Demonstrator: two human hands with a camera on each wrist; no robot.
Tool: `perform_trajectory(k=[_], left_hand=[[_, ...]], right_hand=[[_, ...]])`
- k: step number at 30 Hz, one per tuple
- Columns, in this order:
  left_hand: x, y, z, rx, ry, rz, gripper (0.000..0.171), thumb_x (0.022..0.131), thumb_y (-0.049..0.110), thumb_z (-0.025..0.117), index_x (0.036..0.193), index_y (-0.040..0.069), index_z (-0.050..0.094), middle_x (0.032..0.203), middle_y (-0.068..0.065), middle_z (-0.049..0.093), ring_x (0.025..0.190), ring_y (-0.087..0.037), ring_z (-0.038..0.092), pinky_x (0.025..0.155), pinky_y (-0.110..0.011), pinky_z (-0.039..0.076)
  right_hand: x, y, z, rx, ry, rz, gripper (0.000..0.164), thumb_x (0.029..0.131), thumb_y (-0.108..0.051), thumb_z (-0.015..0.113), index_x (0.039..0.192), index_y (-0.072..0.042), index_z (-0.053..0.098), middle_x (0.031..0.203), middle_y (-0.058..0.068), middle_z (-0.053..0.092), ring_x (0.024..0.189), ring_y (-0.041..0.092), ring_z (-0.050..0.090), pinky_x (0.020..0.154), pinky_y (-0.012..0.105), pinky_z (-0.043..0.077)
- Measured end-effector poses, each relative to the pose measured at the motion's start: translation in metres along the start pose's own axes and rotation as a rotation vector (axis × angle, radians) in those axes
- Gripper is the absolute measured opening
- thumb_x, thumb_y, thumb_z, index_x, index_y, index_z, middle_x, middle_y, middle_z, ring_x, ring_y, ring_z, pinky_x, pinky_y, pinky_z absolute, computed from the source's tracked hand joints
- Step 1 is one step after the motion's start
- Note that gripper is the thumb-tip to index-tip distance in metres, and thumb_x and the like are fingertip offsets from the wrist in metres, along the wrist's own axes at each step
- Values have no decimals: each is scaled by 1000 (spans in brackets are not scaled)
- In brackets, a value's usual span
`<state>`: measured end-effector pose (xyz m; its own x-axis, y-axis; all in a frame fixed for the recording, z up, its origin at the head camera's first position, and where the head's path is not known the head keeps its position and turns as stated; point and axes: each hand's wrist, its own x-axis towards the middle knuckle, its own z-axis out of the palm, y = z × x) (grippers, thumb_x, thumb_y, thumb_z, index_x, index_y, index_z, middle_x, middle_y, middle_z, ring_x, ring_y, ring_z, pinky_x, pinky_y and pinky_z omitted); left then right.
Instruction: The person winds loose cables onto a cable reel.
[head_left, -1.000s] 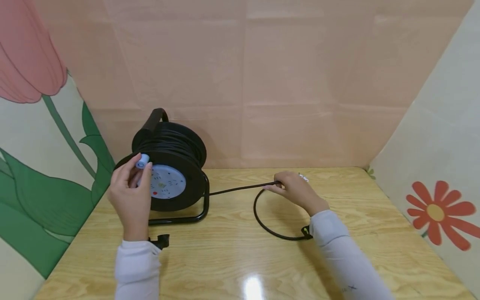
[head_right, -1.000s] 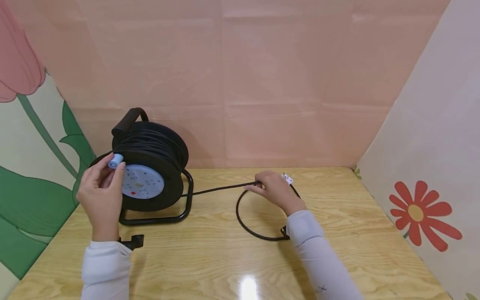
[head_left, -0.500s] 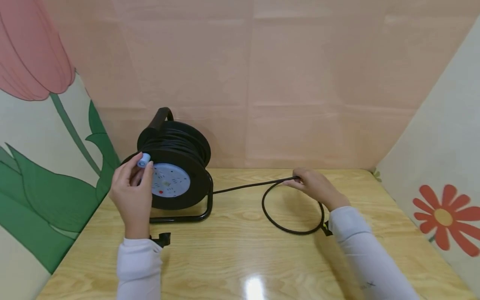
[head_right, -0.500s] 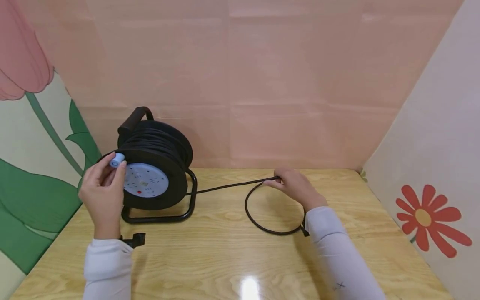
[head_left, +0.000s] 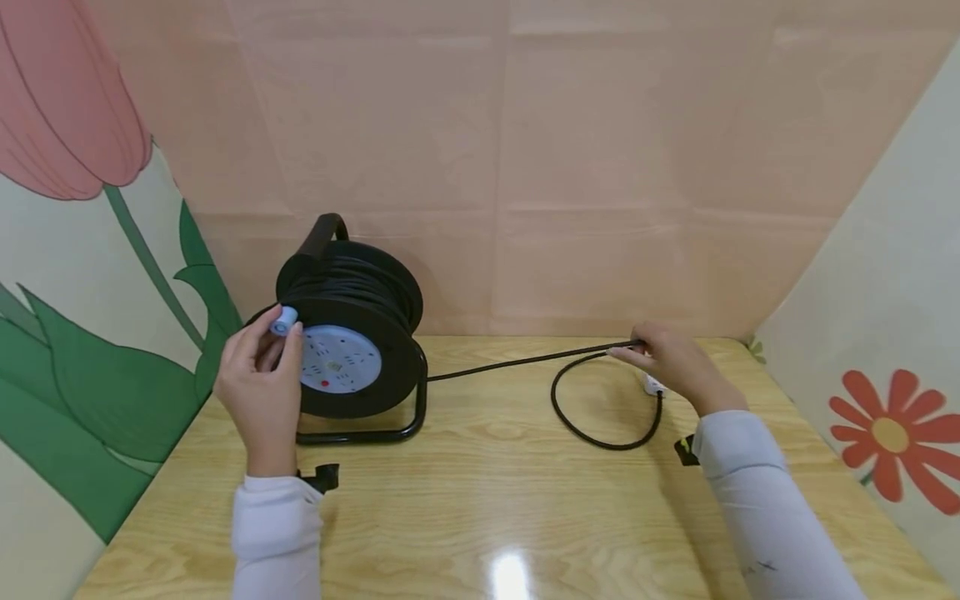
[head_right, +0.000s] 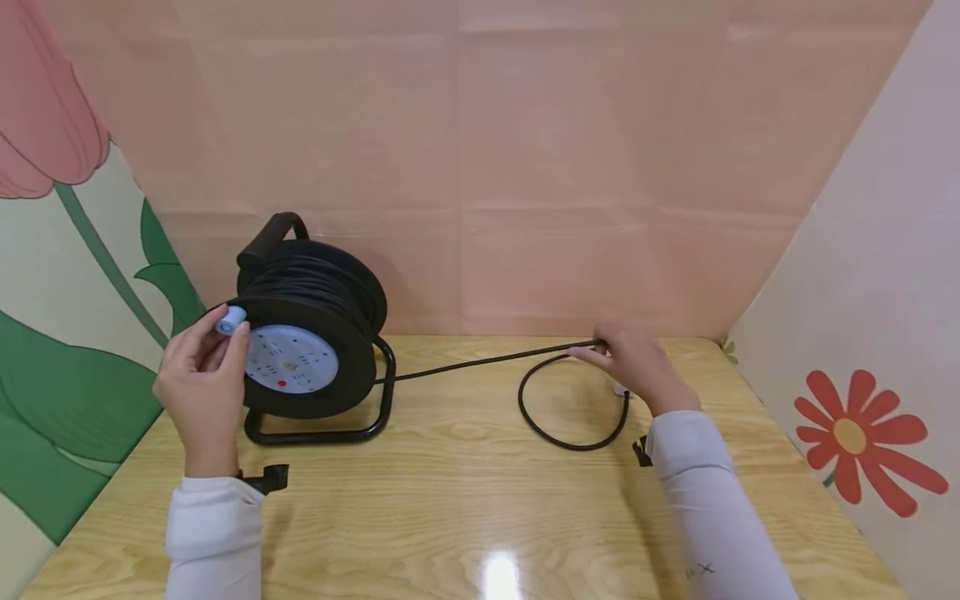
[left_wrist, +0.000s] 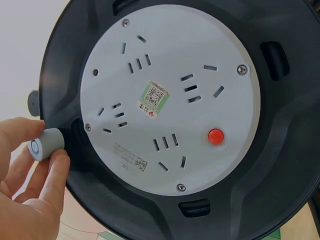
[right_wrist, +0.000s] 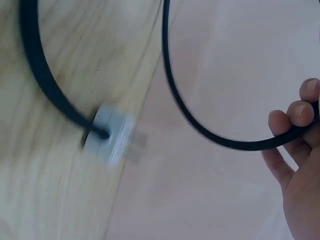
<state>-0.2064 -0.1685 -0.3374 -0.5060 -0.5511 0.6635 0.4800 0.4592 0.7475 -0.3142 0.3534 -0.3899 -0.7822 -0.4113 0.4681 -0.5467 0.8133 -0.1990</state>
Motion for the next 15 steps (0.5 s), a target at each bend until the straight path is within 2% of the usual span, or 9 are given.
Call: perform_trajectory(k=[4, 7, 15], left_hand=[[0, -1, -1, -6, -6, 14, 29, 90, 16, 77, 118, 11, 75, 109, -4, 63, 97, -10, 67, 87, -20, 52], [-1, -1, -1, -6, -12, 16, 29, 91, 16, 76, 119, 11, 75, 110, -4, 63, 97, -10, 66, 88, -21, 52], [-3, 5, 2, 6, -12, -8, 31, 90, 13, 76, 121, 10, 74, 110, -5, 61, 99, -9, 65, 90, -21, 52]], right_hand=[[-6, 2, 4, 7, -45, 8, 43, 92, -37, 74, 70, -16, 44, 68, -2, 36, 61, 14, 33, 55, 30, 31], [-9, 1, 10, 6, -94, 54, 44, 95, -45, 68, 71, -16, 44, 68, 0, 38, 63, 16, 35, 57, 32, 32], [-9, -4, 21, -8, -121, 63, 43, 99, -48, 59, 74, -16, 44, 68, -1, 40, 62, 16, 37, 58, 35, 33]])
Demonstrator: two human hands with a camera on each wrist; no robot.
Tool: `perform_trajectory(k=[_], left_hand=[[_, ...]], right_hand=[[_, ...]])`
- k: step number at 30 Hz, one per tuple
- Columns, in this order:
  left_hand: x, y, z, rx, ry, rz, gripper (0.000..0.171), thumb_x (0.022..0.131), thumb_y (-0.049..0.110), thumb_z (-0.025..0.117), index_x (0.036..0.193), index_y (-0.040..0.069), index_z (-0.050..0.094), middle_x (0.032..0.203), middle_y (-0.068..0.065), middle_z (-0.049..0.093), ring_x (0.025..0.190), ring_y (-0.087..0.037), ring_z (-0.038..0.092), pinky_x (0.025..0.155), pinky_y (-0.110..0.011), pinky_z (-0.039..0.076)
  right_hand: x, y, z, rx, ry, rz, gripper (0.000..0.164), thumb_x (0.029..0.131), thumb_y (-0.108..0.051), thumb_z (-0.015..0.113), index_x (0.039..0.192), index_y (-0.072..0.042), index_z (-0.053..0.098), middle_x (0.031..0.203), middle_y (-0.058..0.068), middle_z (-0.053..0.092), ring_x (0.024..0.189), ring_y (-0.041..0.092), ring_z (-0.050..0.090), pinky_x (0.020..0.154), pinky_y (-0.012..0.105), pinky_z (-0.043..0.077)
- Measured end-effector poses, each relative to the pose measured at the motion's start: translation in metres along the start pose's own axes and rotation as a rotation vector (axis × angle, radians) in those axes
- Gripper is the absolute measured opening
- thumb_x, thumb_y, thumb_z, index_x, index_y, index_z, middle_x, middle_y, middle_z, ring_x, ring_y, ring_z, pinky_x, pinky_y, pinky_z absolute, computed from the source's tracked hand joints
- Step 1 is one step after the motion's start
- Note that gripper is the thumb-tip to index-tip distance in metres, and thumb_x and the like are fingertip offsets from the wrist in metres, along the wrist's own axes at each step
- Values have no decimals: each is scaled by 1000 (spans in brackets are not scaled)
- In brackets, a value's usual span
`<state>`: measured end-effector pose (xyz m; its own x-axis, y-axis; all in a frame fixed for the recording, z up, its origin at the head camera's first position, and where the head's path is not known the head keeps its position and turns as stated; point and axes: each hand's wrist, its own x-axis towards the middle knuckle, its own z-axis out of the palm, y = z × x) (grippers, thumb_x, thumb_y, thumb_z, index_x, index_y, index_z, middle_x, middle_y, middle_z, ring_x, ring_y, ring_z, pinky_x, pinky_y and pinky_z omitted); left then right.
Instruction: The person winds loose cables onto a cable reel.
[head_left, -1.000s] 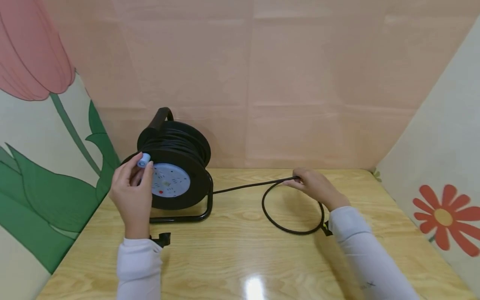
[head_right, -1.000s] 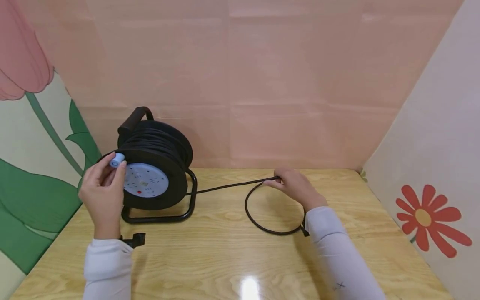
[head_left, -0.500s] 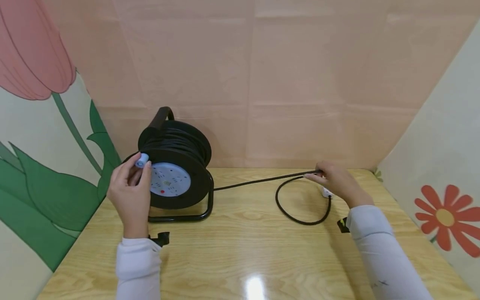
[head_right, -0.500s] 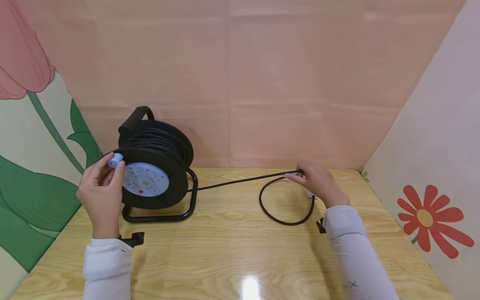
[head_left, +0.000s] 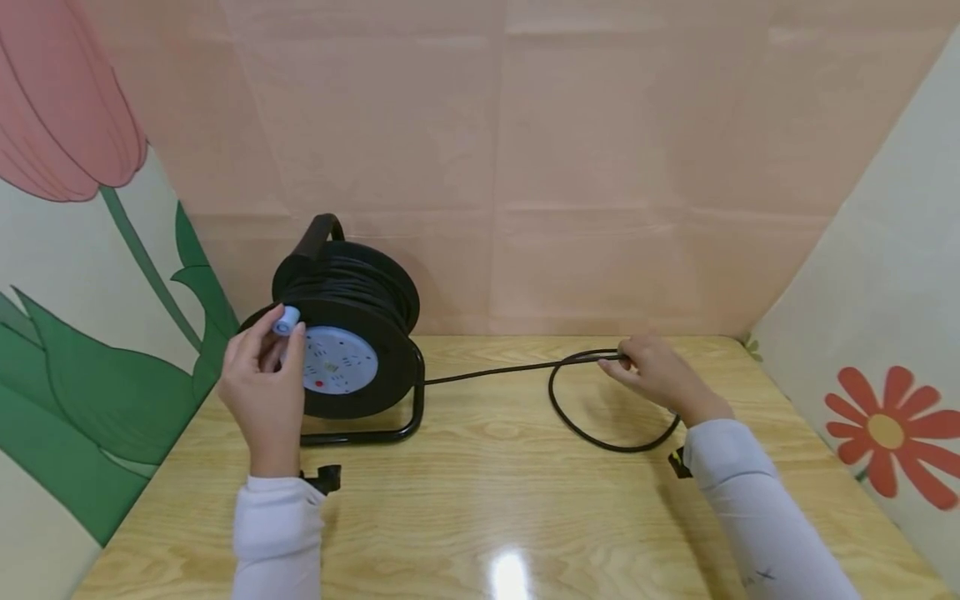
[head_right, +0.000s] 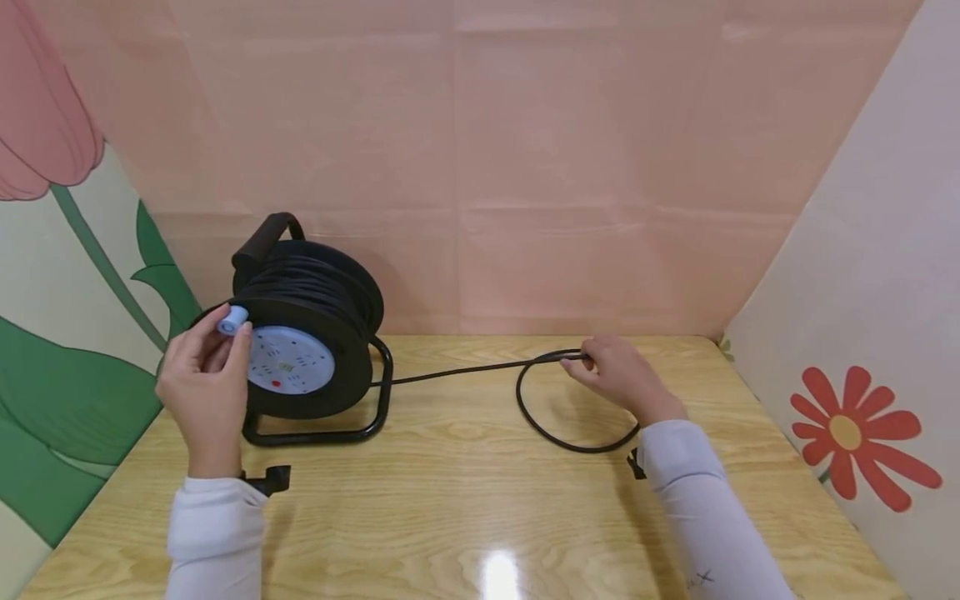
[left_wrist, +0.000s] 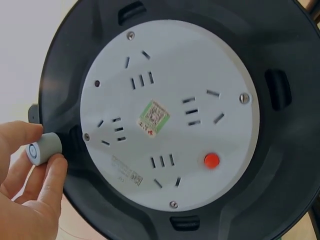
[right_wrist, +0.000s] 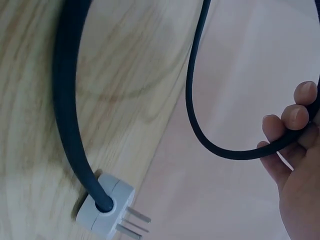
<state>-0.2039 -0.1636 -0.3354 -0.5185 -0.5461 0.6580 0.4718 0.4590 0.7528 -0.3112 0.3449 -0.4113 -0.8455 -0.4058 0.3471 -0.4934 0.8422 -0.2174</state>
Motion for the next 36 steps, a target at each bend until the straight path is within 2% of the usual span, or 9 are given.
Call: perform_trajectory(k=[7, 11, 16, 21, 27, 31, 36], left_hand=[[-7, 18, 7, -50, -23, 0, 31, 91, 2, 73, 121, -2, 70, 107, -12, 57, 100, -12, 62, 92, -23, 51], [-10, 26, 11, -52, -25, 18, 29, 90, 4, 74, 119, -2, 71, 106, -14, 57, 99, -12, 61, 91, -22, 51], [-12, 29, 14, -64, -19, 41, 28, 89, 4, 75, 116, -3, 72, 106, -17, 60, 101, -16, 62, 88, -23, 53], [-13, 24, 19, -74, -26, 55, 28, 88, 3, 76, 114, -4, 73, 106, -18, 62, 101, -18, 63, 88, -23, 53], [-10, 11, 26, -36, -69, 99, 27, 87, 13, 80, 111, 3, 76, 105, -12, 64, 97, -16, 65, 84, -19, 53], [-10, 12, 30, -18, -103, 127, 26, 87, 20, 80, 109, 7, 78, 105, -7, 67, 98, -14, 65, 84, -18, 53], [-13, 16, 36, 9, -131, 192, 23, 87, 22, 79, 105, 7, 79, 106, -4, 69, 100, -14, 65, 84, -20, 53]], right_hand=[[0, -7, 10, -4, -13, -45, 41, 98, -43, 64, 73, -17, 45, 68, -2, 39, 63, 15, 36, 60, 35, 32], [1, -12, 16, -21, -22, -52, 41, 97, -46, 64, 72, -19, 46, 69, -3, 42, 63, 14, 38, 60, 33, 34], [2, -19, 22, -41, -26, -82, 40, 97, -46, 64, 73, -20, 46, 68, -3, 43, 63, 13, 38, 60, 33, 34], [3, -26, 26, -29, -47, -96, 39, 98, -45, 63, 73, -20, 46, 65, -7, 40, 59, 12, 36, 59, 33, 33], [7, -32, 30, -27, -56, -120, 40, 98, -48, 61, 74, -20, 46, 67, -6, 40, 61, 11, 37, 59, 32, 34], [12, -36, 34, -25, -54, -149, 36, 100, -44, 61, 75, -22, 47, 69, -6, 43, 63, 12, 39, 61, 33, 35], [18, -41, 39, -31, -36, -192, 32, 101, -41, 60, 77, -23, 48, 68, -9, 42, 62, 10, 39, 61, 33, 36]])
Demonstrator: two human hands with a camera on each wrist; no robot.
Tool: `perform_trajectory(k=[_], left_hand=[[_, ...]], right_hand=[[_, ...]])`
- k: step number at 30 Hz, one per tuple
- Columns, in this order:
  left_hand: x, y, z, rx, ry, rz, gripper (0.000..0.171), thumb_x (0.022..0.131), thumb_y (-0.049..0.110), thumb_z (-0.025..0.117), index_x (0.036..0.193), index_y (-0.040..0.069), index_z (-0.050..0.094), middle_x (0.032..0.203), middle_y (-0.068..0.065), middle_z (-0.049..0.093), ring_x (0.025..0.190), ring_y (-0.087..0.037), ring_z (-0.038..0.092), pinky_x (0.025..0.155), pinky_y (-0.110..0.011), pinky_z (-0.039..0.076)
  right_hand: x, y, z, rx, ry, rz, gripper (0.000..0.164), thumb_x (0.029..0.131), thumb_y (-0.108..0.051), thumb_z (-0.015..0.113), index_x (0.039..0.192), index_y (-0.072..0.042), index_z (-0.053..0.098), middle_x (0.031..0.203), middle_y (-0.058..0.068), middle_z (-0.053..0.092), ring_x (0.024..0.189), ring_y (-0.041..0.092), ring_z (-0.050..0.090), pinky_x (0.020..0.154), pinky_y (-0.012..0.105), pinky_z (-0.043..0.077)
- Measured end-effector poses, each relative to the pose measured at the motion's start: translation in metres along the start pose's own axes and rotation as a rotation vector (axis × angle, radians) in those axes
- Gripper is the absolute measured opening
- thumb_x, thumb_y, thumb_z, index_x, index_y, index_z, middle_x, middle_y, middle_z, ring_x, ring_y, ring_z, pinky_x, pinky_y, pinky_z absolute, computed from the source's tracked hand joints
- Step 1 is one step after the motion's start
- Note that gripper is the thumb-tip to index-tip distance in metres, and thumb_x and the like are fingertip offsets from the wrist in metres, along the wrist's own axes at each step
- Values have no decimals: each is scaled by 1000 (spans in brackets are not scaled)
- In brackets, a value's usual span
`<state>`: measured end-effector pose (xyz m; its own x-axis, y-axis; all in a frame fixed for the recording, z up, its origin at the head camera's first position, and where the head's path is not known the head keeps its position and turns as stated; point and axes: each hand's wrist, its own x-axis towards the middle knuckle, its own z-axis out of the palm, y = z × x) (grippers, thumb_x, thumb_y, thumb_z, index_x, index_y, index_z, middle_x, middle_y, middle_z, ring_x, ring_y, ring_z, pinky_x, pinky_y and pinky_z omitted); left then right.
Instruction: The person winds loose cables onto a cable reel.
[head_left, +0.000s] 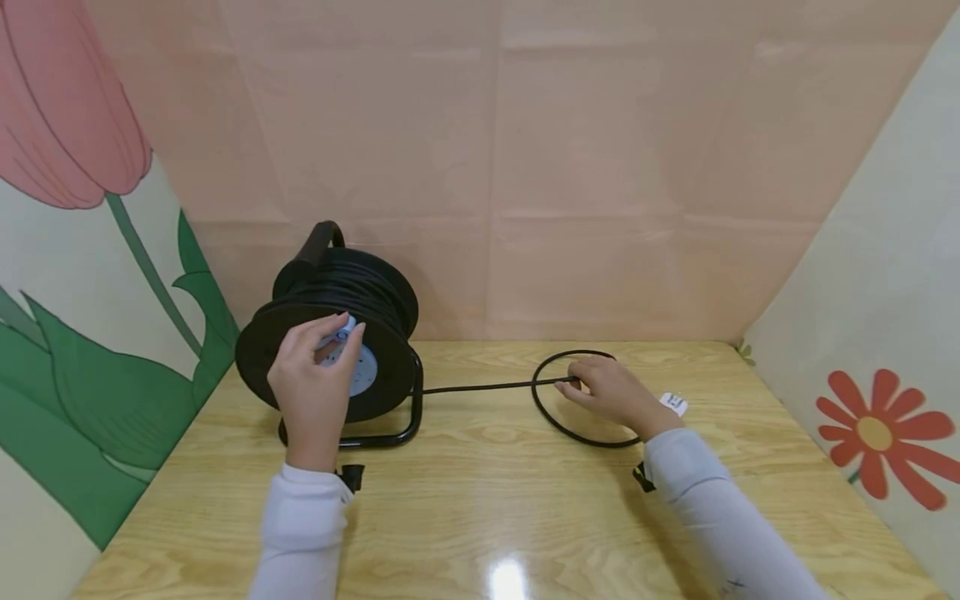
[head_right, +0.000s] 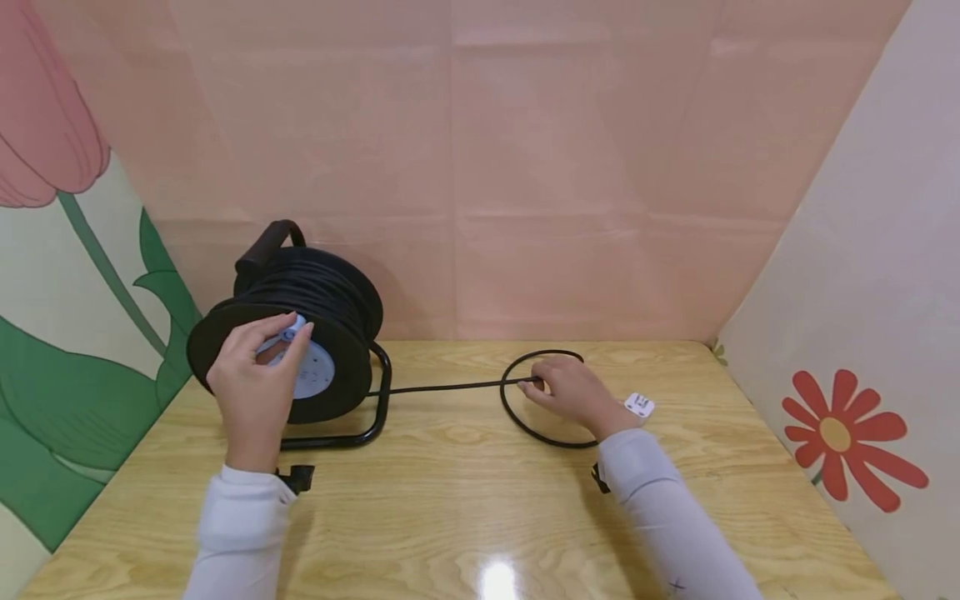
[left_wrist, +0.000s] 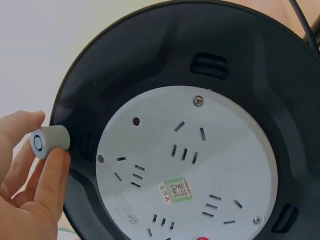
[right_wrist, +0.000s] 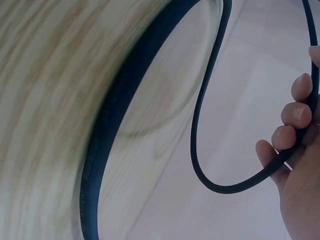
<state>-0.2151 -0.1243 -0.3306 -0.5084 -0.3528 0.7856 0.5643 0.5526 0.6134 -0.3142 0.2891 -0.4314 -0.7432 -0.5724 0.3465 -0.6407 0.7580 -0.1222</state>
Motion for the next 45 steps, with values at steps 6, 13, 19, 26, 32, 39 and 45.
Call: perform_trajectory(k=[6, 13, 19, 26, 32, 39, 45], left_hand=[[-1, 2, 7, 64, -32, 96, 19, 88, 19, 79, 99, 3, 79, 101, -7, 71, 94, -18, 67, 79, -24, 56], [-5, 2, 15, 168, -80, 187, 16, 86, 15, 81, 94, 1, 79, 89, -10, 69, 81, -23, 66, 71, -34, 58], [-11, 2, 19, 213, -142, 211, 16, 85, 15, 82, 92, 1, 79, 86, -9, 70, 77, -22, 65, 67, -33, 57], [-20, 3, 24, 244, -224, 192, 12, 82, 13, 83, 87, 2, 79, 78, -7, 66, 66, -18, 58, 59, -31, 50], [-25, 2, 27, 280, -278, 187, 13, 80, 12, 85, 84, 3, 77, 75, -6, 64, 65, -17, 57, 58, -31, 50], [-27, 3, 28, 305, -350, 141, 11, 79, 11, 85, 82, 3, 77, 74, -6, 65, 66, -17, 58, 59, -32, 51], [-28, 4, 26, 330, -414, 113, 12, 79, 11, 86, 81, 4, 77, 73, -5, 64, 66, -17, 59, 59, -32, 52]], right_hand=[[8, -9, 3, -11, 47, -48, 29, 99, -35, 65, 77, -23, 50, 67, -11, 42, 60, 10, 39, 61, 33, 37], [19, -23, 2, -22, 35, -48, 28, 99, -37, 65, 78, -22, 53, 67, -11, 46, 60, 9, 41, 60, 32, 38], [27, -35, 3, -19, 5, -16, 29, 99, -39, 63, 78, -21, 54, 68, -10, 48, 58, 9, 42, 56, 31, 40], [35, -44, 11, -28, 7, -42, 30, 99, -39, 64, 77, -21, 54, 65, -11, 48, 56, 6, 43, 56, 30, 42], [41, -56, 12, -14, 7, -57, 26, 99, -37, 64, 80, -21, 56, 68, -12, 52, 59, 7, 48, 61, 32, 45], [47, -65, 15, -3, -26, -63, 29, 101, -37, 61, 78, -21, 53, 63, -12, 48, 55, 6, 44, 58, 31, 43], [53, -70, 21, -5, -29, -81, 25, 101, -37, 60, 83, -21, 57, 67, -12, 54, 56, 5, 47, 61, 32, 47]])
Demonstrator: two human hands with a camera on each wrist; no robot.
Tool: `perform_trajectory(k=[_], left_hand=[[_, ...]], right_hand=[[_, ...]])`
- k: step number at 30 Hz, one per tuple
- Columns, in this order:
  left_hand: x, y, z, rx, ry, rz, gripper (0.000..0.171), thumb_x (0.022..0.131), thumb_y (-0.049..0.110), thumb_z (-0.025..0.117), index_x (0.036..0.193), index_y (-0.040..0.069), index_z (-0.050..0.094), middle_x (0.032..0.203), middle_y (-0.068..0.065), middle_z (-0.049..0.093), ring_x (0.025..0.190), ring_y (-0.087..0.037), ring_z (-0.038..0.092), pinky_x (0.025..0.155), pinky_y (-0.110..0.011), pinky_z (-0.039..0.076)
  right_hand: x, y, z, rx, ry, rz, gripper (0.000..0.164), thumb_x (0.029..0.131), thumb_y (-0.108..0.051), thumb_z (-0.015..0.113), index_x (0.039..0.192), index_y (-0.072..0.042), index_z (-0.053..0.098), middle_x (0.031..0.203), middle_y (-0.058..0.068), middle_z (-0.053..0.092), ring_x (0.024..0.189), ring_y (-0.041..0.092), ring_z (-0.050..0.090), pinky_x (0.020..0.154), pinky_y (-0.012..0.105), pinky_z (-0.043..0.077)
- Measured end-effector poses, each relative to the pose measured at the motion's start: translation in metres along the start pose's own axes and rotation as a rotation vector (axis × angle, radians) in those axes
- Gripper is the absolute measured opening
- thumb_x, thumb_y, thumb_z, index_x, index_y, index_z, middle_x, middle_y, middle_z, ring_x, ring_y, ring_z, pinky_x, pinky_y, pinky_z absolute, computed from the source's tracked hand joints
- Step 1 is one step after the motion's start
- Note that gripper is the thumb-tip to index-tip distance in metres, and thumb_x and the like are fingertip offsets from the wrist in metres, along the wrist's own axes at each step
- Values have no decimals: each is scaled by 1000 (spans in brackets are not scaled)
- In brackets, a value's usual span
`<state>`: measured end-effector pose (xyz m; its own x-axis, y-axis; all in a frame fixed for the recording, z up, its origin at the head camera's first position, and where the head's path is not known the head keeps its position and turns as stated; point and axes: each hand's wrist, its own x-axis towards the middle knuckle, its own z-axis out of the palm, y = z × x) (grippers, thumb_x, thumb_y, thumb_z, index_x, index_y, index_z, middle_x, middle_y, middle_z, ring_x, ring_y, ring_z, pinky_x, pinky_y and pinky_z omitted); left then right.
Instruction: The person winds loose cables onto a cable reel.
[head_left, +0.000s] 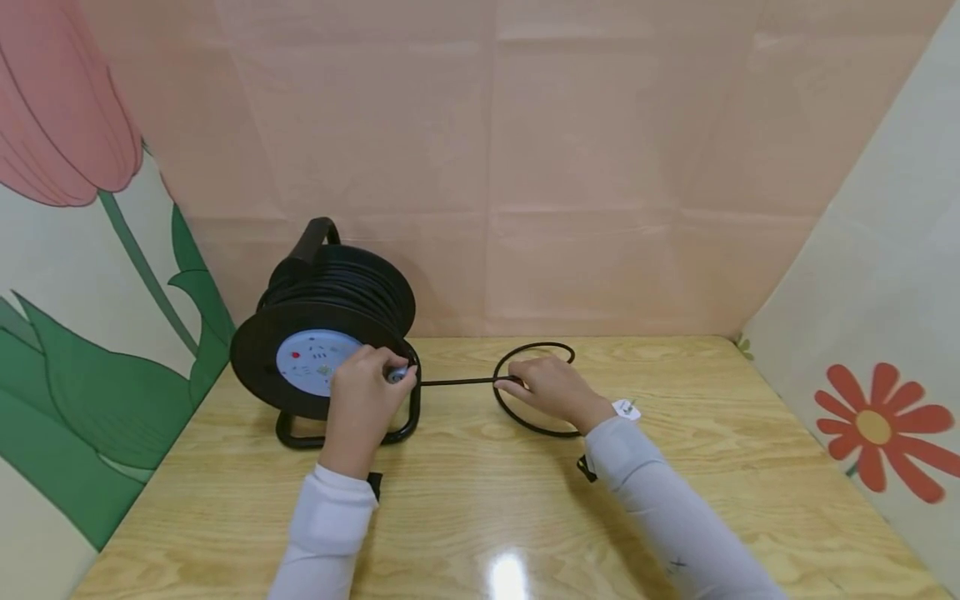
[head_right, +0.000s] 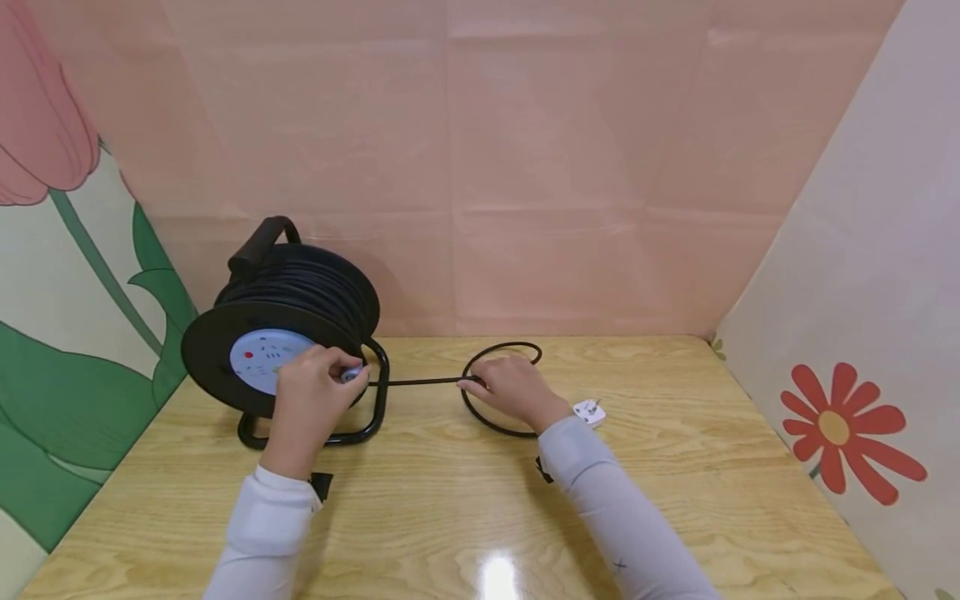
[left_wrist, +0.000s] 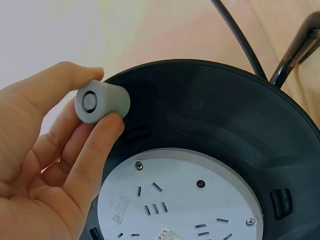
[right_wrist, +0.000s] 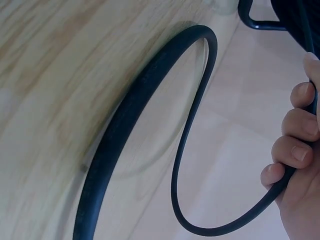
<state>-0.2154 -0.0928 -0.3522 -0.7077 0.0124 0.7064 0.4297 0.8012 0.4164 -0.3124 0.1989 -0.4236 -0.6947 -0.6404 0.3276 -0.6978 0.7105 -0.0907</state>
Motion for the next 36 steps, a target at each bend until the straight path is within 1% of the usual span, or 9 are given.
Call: perform_trajectory(k=[5, 10, 15, 19, 23, 26, 29, 33, 36], left_hand=[[-2, -3, 3, 11, -38, 0, 11, 78, 10, 86, 80, 4, 77, 73, -4, 64, 65, -17, 59, 59, -32, 53], [-5, -7, 7, 10, -45, 2, 11, 78, 9, 86, 78, 4, 76, 74, -5, 64, 67, -19, 60, 61, -33, 54], [-7, -9, 8, 4, -44, 11, 10, 77, 8, 86, 78, 5, 76, 74, -5, 64, 68, -19, 61, 63, -34, 55], [-7, -10, 8, -6, -41, 14, 10, 77, 7, 85, 78, 4, 76, 75, -5, 64, 68, -20, 62, 63, -35, 55], [-7, -12, 8, -11, -46, 3, 9, 77, 7, 85, 78, 5, 76, 75, -5, 64, 68, -19, 61, 62, -34, 54], [-7, -13, 9, -15, -53, -6, 9, 77, 7, 85, 78, 5, 76, 75, -5, 64, 68, -18, 60, 61, -33, 53], [-8, -13, 9, -20, -61, -12, 9, 77, 7, 84, 79, 5, 76, 75, -4, 63, 68, -17, 59, 61, -32, 53], [-8, -13, 10, -26, -65, -12, 9, 77, 8, 84, 78, 6, 76, 74, -4, 63, 68, -17, 59, 61, -32, 52], [-8, -12, 10, -26, -64, -10, 8, 77, 8, 84, 78, 6, 76, 74, -4, 63, 67, -17, 59, 61, -33, 52]], right_hand=[[4, -3, 4, -18, 0, -18, 27, 101, -38, 60, 80, -21, 56, 65, -12, 52, 53, 5, 44, 57, 30, 44], [3, 2, 2, -10, -31, -25, 38, 102, -44, 56, 72, -22, 48, 57, -11, 40, 49, 5, 35, 50, 27, 35], [-11, 20, -11, -6, -109, 29, 46, 101, -56, 50, 68, -23, 47, 56, -11, 36, 49, 4, 32, 49, 25, 31], [-23, 39, -23, -12, -148, 96, 50, 99, -59, 50, 68, -21, 49, 55, -9, 36, 49, 5, 31, 49, 26, 30], [-32, 54, -32, -27, -175, 178, 48, 98, -59, 53, 71, -19, 58, 53, -9, 42, 47, 7, 38, 48, 27, 35], [-39, 61, -38, -21, -203, 232, 51, 97, -62, 53, 81, -16, 68, 57, -7, 53, 49, 10, 48, 51, 32, 44], [-47, 71, -43, -21, -207, 265, 62, 95, -67, 50, 98, -9, 75, 72, -2, 66, 58, 11, 58, 60, 40, 53], [-63, 88, -47, -34, -178, 290, 66, 94, -65, 54, 111, -4, 74, 92, 6, 73, 70, 15, 66, 72, 48, 56], [-78, 101, -48, -10, -173, 321, 59, 95, -61, 57, 104, -5, 75, 86, 4, 71, 69, 17, 65, 70, 48, 55]])
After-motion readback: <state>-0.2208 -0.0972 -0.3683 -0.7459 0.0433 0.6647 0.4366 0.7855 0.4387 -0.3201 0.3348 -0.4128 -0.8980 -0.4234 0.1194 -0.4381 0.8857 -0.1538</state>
